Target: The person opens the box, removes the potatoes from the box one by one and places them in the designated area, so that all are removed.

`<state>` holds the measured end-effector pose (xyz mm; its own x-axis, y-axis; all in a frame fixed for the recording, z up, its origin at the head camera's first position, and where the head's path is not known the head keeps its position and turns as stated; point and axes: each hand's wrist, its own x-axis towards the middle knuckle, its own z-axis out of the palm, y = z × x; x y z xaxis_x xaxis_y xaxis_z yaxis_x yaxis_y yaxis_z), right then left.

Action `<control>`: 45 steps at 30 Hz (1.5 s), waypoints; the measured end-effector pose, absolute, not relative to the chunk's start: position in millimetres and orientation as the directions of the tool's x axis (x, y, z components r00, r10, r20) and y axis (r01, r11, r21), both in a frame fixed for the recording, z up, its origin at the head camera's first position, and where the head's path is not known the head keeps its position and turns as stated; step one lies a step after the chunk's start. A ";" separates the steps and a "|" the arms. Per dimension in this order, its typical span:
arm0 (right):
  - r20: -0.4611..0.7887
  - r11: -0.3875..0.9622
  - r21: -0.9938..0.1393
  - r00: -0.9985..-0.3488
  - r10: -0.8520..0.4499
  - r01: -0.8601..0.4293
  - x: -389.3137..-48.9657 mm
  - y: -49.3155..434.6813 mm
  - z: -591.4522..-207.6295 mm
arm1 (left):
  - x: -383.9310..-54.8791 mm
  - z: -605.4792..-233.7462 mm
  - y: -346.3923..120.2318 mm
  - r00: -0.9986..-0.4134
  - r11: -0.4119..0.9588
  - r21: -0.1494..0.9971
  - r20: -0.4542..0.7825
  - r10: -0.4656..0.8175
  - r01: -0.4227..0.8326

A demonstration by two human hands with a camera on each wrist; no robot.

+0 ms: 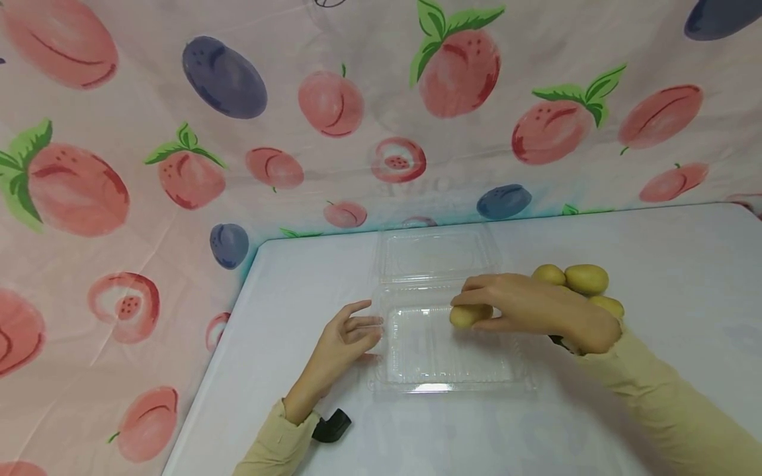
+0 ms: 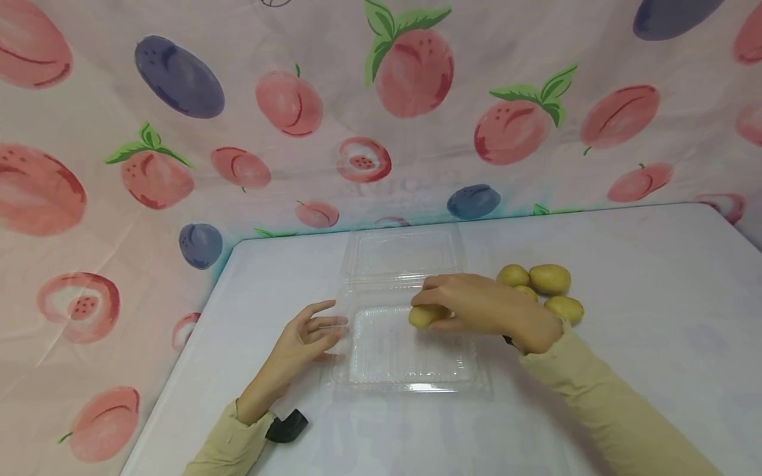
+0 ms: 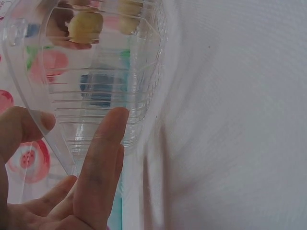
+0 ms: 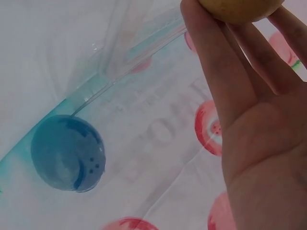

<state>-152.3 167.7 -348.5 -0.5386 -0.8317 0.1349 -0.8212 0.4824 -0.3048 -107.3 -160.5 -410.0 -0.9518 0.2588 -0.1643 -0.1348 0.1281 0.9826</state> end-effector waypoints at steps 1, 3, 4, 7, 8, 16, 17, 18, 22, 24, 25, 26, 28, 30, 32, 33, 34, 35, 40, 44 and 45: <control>0.133 0.488 -0.301 -0.543 -0.829 -0.819 -152.6 168.9 -348.4 | -107.2 -409.8 -160.5 -0.952 0.130 0.982 -0.165 0.257 -0.136; 0.129 0.502 -0.295 -0.554 -0.822 -0.813 -153.5 171.5 -349.0 | -107.1 -409.6 -160.6 -0.952 0.129 0.982 -0.166 0.256 -0.137; 0.129 0.506 -0.292 -0.558 -0.820 -0.811 -154.0 173.1 -349.5 | -107.1 -409.7 -160.7 -0.952 0.128 0.982 -0.168 0.256 -0.139; 0.144 0.511 -0.284 -0.563 -0.814 -0.811 -154.7 179.0 -349.6 | -107.1 -410.1 -161.1 -0.952 0.132 0.982 -0.167 0.255 -0.136; 0.150 0.513 -0.283 -0.565 -0.811 -0.811 -154.9 181.0 -349.7 | -107.3 -410.3 -161.2 -0.952 0.133 0.982 -0.163 0.258 -0.132; 0.178 0.560 -0.228 -0.600 -0.780 -0.796 -154.5 194.6 -349.8 | -108.6 -410.9 -161.3 -0.949 0.130 0.982 -0.166 0.269 -0.135; 0.180 0.567 -0.219 -0.604 -0.777 -0.794 -154.3 195.8 -349.9 | -108.6 -410.8 -161.4 -0.948 0.129 0.982 -0.166 0.271 -0.135; 0.184 0.569 -0.213 -0.604 -0.775 -0.794 -154.2 196.7 -350.0 | -108.7 -410.6 -161.4 -0.947 0.129 0.982 -0.168 0.273 -0.137; 0.215 0.557 -0.205 -0.592 -0.777 -0.805 -155.0 200.0 -350.1 | -107.9 -409.8 -161.3 -0.948 0.123 0.983 -0.168 0.271 -0.139; 0.233 0.547 -0.207 -0.584 -0.777 -0.811 -155.7 201.9 -349.5 | -107.4 -409.4 -161.3 -0.948 0.120 0.983 -0.167 0.269 -0.139; 0.239 0.545 -0.209 -0.582 -0.777 -0.812 -156.0 203.0 -349.3 | -107.1 -409.1 -161.2 -0.949 0.119 0.983 -0.166 0.267 -0.139; 0.244 0.544 -0.211 -0.583 -0.775 -0.812 -156.2 204.2 -349.2 | -107.0 -409.1 -161.2 -0.949 0.120 0.983 -0.166 0.267 -0.138; 0.247 0.549 -0.214 -0.588 -0.770 -0.808 -156.7 206.6 -348.6 | -106.9 -409.1 -161.4 -0.950 0.122 0.983 -0.165 0.266 -0.137; 0.243 0.559 -0.219 -0.600 -0.762 -0.799 -157.0 209.1 -348.1 | -106.9 -409.2 -161.3 -0.950 0.123 0.983 -0.165 0.266 -0.136; 0.239 0.570 -0.224 -0.611 -0.754 -0.791 -157.3 211.4 -347.6 | -107.1 -409.5 -161.3 -0.950 0.126 0.983 -0.166 0.265 -0.137; 0.236 0.575 -0.224 -0.617 -0.751 -0.787 -157.5 212.6 -347.5 | -107.3 -409.7 -161.3 -0.950 0.126 0.982 -0.167 0.265 -0.138; 0.234 0.580 -0.223 -0.621 -0.748 -0.784 -157.6 213.9 -347.5 | -107.3 -409.8 -161.3 -0.949 0.125 0.983 -0.167 0.266 -0.138; 0.232 0.585 -0.222 -0.625 -0.745 -0.780 -157.7 215.3 -347.5 | -107.4 -409.8 -161.3 -0.949 0.125 0.983 -0.167 0.267 -0.137; 0.211 0.620 -0.217 -0.656 -0.724 -0.754 -157.6 222.1 -347.8 | -107.6 -409.5 -161.7 -0.947 0.132 0.983 -0.161 0.277 -0.129; 0.208 0.630 -0.225 -0.669 -0.714 -0.743 -157.8 226.9 -348.4 | -107.8 -409.4 -162.2 -0.947 0.139 0.982 -0.166 0.276 -0.132; 0.214 0.628 -0.228 -0.667 -0.713 -0.744 -158.0 227.9 -348.8 | -107.8 -409.4 -162.2 -0.947 0.141 0.981 -0.167 0.276 -0.132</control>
<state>-158.0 227.9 -348.8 -0.6675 -0.7134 0.2136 -0.7441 0.6280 -0.2279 -107.8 -162.2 -409.4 -0.9466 0.2756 -0.1671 -0.1323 0.1406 0.9812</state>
